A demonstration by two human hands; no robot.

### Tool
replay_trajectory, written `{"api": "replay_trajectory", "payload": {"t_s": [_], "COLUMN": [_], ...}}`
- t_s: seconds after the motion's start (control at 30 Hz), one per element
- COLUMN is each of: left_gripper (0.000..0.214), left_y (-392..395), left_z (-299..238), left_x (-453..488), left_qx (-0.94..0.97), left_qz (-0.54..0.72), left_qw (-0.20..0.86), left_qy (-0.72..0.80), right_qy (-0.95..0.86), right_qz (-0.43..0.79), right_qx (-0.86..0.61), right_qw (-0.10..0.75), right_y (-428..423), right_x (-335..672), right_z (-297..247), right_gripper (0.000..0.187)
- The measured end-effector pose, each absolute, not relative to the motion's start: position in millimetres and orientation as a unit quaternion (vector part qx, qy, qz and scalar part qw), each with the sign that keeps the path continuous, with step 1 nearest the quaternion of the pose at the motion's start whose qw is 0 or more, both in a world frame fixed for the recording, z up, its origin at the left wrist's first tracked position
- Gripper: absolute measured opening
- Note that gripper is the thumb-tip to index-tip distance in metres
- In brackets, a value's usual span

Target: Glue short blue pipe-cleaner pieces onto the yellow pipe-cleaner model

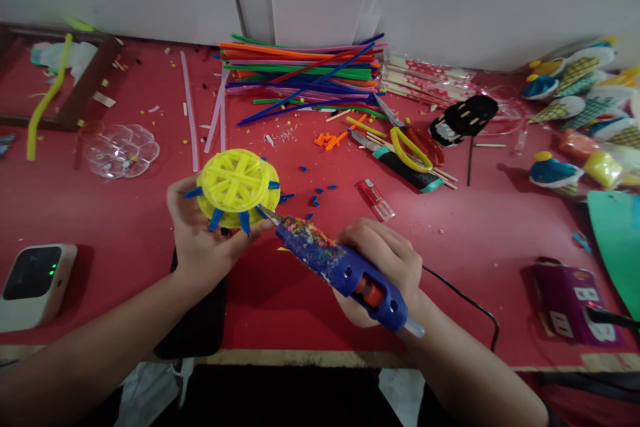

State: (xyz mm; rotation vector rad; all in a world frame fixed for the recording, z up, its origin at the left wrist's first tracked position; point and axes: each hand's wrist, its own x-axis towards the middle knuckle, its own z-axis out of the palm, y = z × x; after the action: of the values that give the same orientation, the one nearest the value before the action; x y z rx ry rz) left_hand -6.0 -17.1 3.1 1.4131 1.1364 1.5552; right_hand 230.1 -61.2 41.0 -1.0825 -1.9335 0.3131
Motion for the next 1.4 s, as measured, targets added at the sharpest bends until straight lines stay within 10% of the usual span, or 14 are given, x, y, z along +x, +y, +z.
{"api": "replay_trajectory", "payload": {"t_s": [1.4], "left_gripper": [0.041], "left_y": [-11], "left_z": [16], "left_x": [-2], "left_qx": [0.636], "left_qz": [0.509], "left_qw": [0.442], "left_qy": [0.376], "right_qy": [-0.752], "right_qz": [0.06], "right_qx": [-0.482], "right_qw": [0.446], "right_y": [-60], "right_x": [226], "right_z": [49], "right_gripper": [0.011]}}
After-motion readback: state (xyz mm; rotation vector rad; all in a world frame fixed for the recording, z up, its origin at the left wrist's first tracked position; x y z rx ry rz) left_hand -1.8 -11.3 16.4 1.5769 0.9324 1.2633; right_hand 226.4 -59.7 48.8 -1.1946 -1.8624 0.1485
